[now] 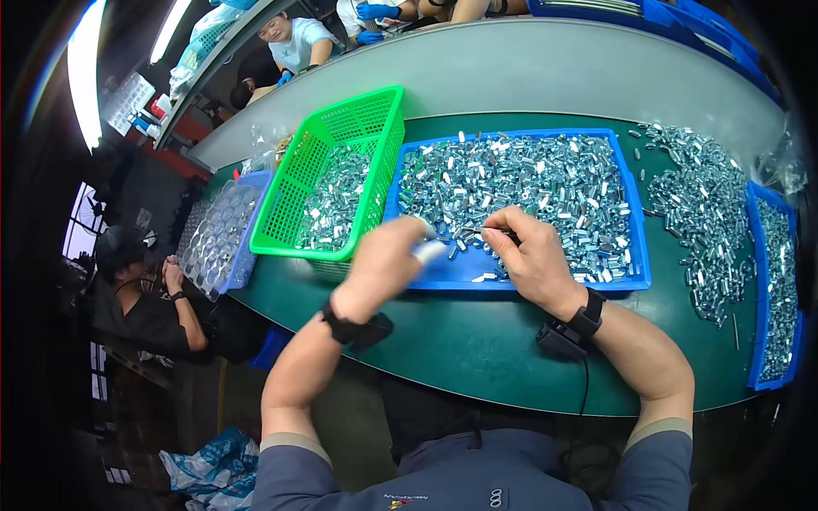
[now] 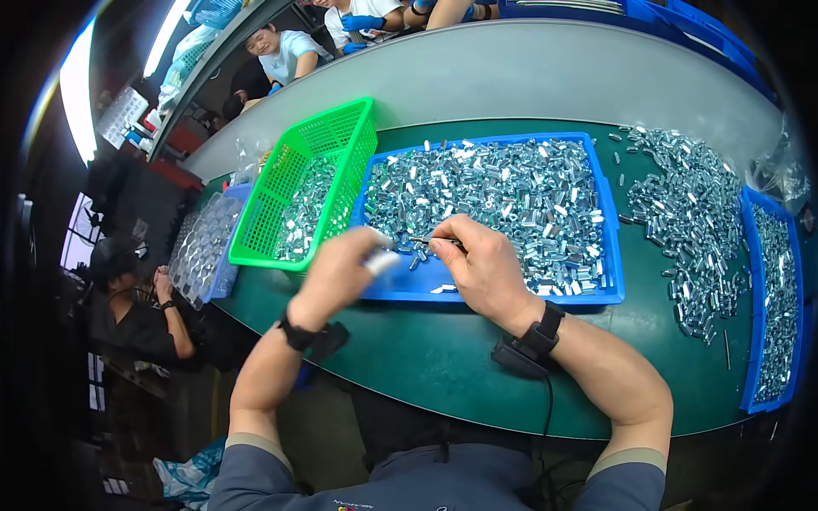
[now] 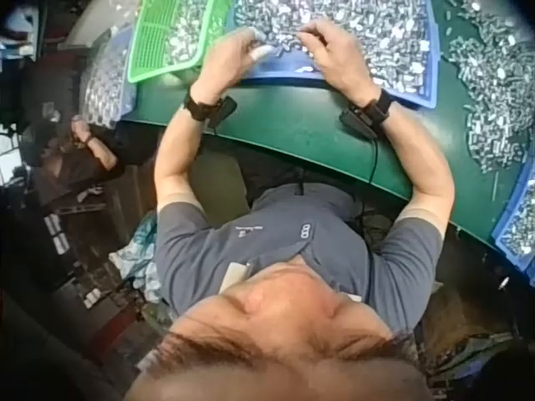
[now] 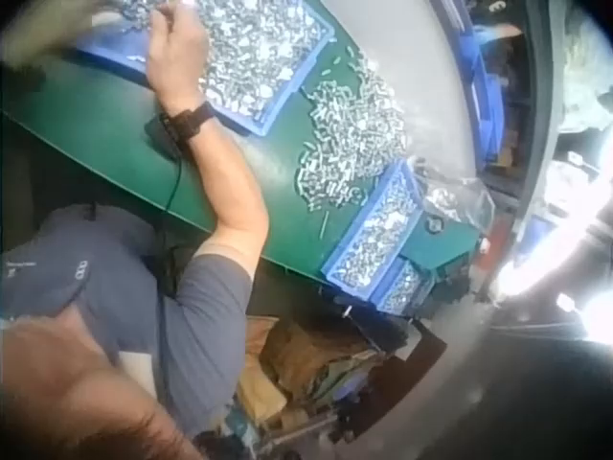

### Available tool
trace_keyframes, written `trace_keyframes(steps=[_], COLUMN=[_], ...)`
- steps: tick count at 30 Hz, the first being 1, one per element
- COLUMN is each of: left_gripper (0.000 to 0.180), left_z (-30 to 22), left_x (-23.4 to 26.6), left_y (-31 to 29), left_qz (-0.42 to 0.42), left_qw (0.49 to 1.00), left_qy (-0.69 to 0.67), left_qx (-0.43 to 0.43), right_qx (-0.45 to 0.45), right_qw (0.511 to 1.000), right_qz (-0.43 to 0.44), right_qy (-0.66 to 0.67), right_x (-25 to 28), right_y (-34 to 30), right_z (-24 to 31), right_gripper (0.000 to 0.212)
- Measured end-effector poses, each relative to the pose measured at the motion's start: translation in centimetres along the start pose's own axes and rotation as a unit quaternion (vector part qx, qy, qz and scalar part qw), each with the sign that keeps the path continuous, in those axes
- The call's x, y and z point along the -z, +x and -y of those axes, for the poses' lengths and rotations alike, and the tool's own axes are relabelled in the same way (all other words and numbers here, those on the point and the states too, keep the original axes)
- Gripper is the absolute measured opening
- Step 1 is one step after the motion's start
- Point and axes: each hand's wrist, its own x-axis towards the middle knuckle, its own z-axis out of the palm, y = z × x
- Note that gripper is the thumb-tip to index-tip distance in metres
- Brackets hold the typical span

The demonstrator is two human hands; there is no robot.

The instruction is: The person picks up a metal component and a small pin from a blue tray, inserts the pin into the component by hand, and places the assembled unit into a green basket.

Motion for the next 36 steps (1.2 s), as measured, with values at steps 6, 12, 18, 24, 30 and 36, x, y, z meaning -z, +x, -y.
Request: trace_keyframes(steps=[6,12,18,24,30,36], left_gripper=[0.019,0.019,0.019,0.020,0.019,0.018], left_z=[0.0,-0.9,-1.4,-1.2,-1.3,-1.4], left_x=[-3.3,-3.7,-4.4,-5.1,-5.2,-5.1], left_y=[0.8,-0.3,-1.3,-1.7,-1.6,-1.7], left_qz=[0.104,0.029,-0.024,-0.053,-0.061,-0.048], left_qw=[0.994,0.983,0.964,0.966,0.966,0.969], left_qy=[0.043,-0.160,-0.254,-0.246,-0.246,-0.237], left_qx=[0.008,0.091,0.073,0.055,0.050,0.043], right_qx=[0.044,0.000,-0.009,-0.013,0.012,-0.061], right_qw=[0.997,1.000,0.999,0.996,0.997,0.978], right_qz=[-0.058,0.003,0.018,0.025,0.031,0.110], right_qy=[-0.002,-0.001,-0.027,-0.088,-0.076,-0.164], right_x=[-0.6,0.0,0.0,-0.2,-0.5,0.0], right_y=[0.1,0.0,0.0,0.1,0.0,0.2], right_z=[-0.8,-0.3,-0.3,0.7,-0.8,-0.1], right_gripper=[0.018,0.013,0.014,0.015,0.015,0.015])
